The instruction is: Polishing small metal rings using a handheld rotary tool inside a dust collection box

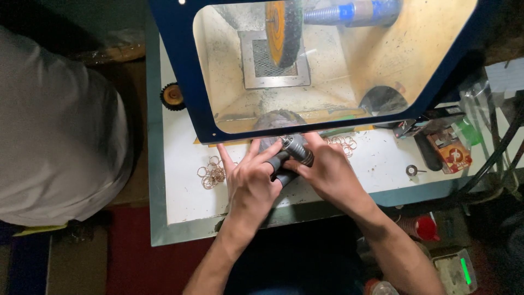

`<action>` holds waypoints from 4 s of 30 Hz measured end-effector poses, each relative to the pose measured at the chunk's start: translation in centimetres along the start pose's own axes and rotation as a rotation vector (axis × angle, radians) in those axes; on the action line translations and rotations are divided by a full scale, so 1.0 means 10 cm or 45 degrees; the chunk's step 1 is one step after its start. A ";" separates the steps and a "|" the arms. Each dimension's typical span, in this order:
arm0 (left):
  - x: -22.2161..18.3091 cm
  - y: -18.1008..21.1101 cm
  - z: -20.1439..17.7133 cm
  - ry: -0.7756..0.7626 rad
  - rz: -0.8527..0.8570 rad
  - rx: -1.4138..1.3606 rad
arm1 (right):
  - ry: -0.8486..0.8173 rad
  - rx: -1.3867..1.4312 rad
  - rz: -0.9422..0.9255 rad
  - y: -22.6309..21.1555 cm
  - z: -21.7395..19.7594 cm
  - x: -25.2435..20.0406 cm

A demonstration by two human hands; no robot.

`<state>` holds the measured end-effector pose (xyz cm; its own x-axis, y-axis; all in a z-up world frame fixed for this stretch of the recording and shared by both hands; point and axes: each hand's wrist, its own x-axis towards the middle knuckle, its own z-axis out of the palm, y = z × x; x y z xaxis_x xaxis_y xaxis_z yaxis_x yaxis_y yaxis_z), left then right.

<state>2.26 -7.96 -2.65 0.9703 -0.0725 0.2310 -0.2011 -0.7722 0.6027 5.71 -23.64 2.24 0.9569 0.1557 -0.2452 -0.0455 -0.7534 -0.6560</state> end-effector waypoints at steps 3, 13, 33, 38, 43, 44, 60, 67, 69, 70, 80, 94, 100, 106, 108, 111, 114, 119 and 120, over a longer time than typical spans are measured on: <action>0.00 0.05 -0.04 -0.032 -0.029 0.001 | -0.034 0.098 -0.005 -0.02 -0.10 -0.08; 0.06 0.16 -0.20 -0.057 -0.017 -0.058 | 0.002 0.121 -0.051 0.06 -0.01 -0.07; 0.06 -0.01 -0.04 -0.072 0.015 -0.034 | 0.371 -0.148 0.262 0.47 -0.26 -0.38; 0.07 0.02 -0.07 -0.097 0.019 0.028 | 0.388 -0.248 0.234 0.55 -0.22 -0.33; 0.04 -0.06 0.00 -0.104 0.028 0.071 | 0.430 -0.298 0.175 0.58 -0.17 -0.29; 0.04 -0.07 0.01 -0.109 0.013 0.051 | 0.439 -0.305 0.168 0.58 -0.17 -0.28; 0.03 -0.31 0.13 -0.083 0.181 0.013 | 0.347 -0.360 0.185 0.62 -0.37 -0.36; 0.12 -0.19 -0.02 -0.115 0.236 -0.023 | 0.428 -0.289 0.055 0.73 -0.42 -0.39; 0.12 -0.19 -0.03 -0.121 0.252 -0.017 | 0.385 -0.310 0.097 0.74 -0.42 -0.36; 0.12 -0.20 -0.02 -0.123 0.254 -0.016 | 0.386 -0.308 0.099 0.72 -0.42 -0.35; 0.09 -0.25 0.02 -0.127 0.241 -0.024 | 0.322 -0.319 0.175 0.58 -0.45 -0.33; 0.20 -0.21 -0.11 -0.130 0.383 -0.085 | 0.343 -0.086 -0.466 0.58 -0.38 -0.48; 0.30 -0.28 -0.21 -0.216 0.479 -0.171 | 0.117 -0.173 -0.476 0.62 -0.24 -0.45; 0.35 -0.33 -0.21 -0.256 0.527 -0.168 | 0.028 -0.257 -0.465 0.60 -0.15 -0.37; 0.35 -0.29 -0.24 -0.253 0.505 -0.171 | 0.015 -0.326 -0.440 0.59 -0.13 -0.37; 0.36 -0.34 -0.22 -0.289 0.510 -0.199 | 0.026 -0.386 -0.454 0.61 -0.11 -0.37; 0.36 -0.37 -0.20 -0.293 0.535 -0.174 | 0.008 -0.364 -0.449 0.67 -0.10 -0.37; 0.39 -0.28 -0.27 -0.298 0.538 -0.171 | -0.007 -0.383 -0.448 0.64 -0.10 -0.35; 0.39 -0.28 -0.27 -0.300 0.533 -0.166 | -0.018 -0.384 -0.445 0.66 -0.11 -0.35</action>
<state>6.23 -4.37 -1.41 0.8035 -0.5119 0.3038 -0.5807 -0.5618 0.5893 2.34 -29.83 -0.41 0.8960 0.4403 -0.0574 0.3663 -0.8061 -0.4647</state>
